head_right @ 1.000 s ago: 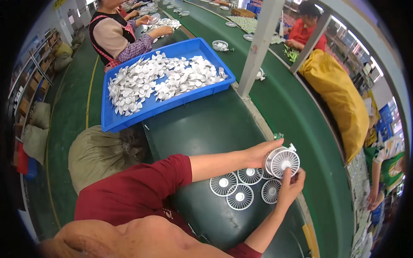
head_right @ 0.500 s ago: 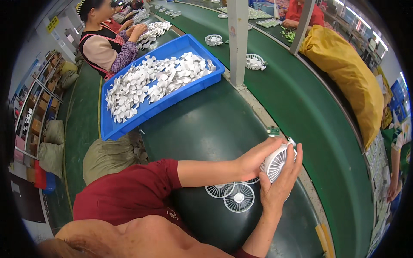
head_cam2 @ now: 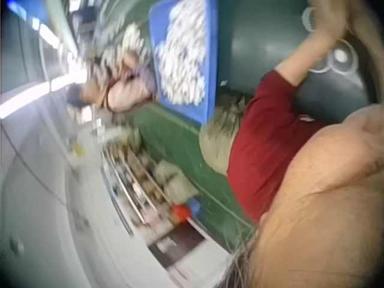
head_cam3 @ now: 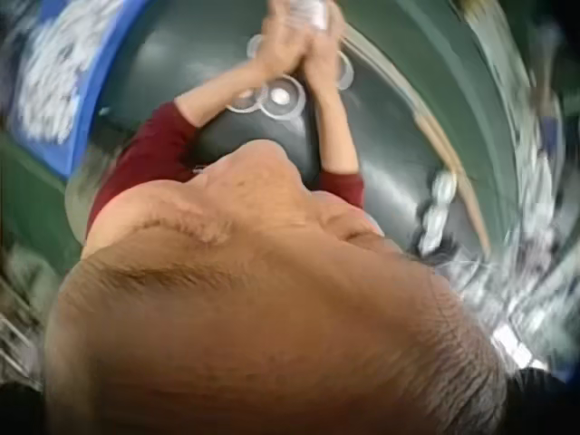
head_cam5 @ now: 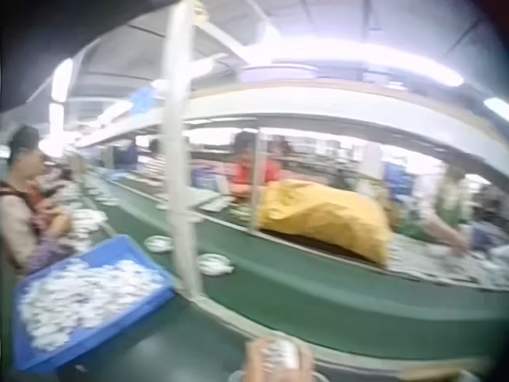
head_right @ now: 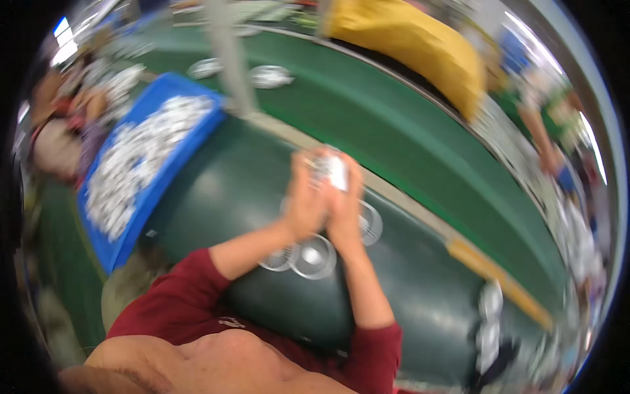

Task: The person assembles portable fans by fitting grill covers onto fan bodies by hand and placing the assembled fan units on the conveyor belt.

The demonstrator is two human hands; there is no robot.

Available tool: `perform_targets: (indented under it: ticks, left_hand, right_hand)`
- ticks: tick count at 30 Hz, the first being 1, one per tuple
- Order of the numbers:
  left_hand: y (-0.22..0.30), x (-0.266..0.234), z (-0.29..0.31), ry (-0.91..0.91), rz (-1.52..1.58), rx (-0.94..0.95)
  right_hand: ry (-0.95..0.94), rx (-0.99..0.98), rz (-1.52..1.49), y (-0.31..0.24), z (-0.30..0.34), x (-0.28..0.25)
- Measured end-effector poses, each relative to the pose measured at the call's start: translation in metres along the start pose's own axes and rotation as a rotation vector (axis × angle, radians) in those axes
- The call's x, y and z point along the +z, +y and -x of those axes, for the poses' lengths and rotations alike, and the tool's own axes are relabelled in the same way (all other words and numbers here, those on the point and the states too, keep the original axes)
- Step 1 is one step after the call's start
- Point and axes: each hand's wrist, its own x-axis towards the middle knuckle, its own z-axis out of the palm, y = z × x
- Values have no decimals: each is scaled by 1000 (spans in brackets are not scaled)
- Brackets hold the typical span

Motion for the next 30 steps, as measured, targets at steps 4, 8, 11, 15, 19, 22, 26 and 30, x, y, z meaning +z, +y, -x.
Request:
perform_targets:
  ticks: [4, 8, 11, 15, 19, 22, 26, 30]
  left_hand:
    - [0, 2, -5, -151, 166, -357]
    - [-7, 13, -9, -326, 109, -261]
    - [-13, 10, -4, -483, -60, -214]
    - [-7, 18, 0, -636, -257, -18]
    - [-6, 16, 6, -695, -321, 26]
    - [-8, 17, 11, -725, -403, 55]
    - [-16, 23, 20, -775, -461, 127]
    - [-28, 27, 29, -844, -496, 247]
  right_hand:
    - [-31, -143, 122, -15, -17, -30]
    - [179, -227, 412, -12, -10, -85]
    - [358, -262, 662, 3, 11, -153]
    - [641, -132, 1011, 5, 75, -279]
    - [981, 27, 1308, 2, 139, -397]
    - [1184, 381, 1386, 7, 182, -446]
    - [1015, 661, 1500, 10, 224, -450]
    - [1005, 154, 1569, 12, 213, -426]
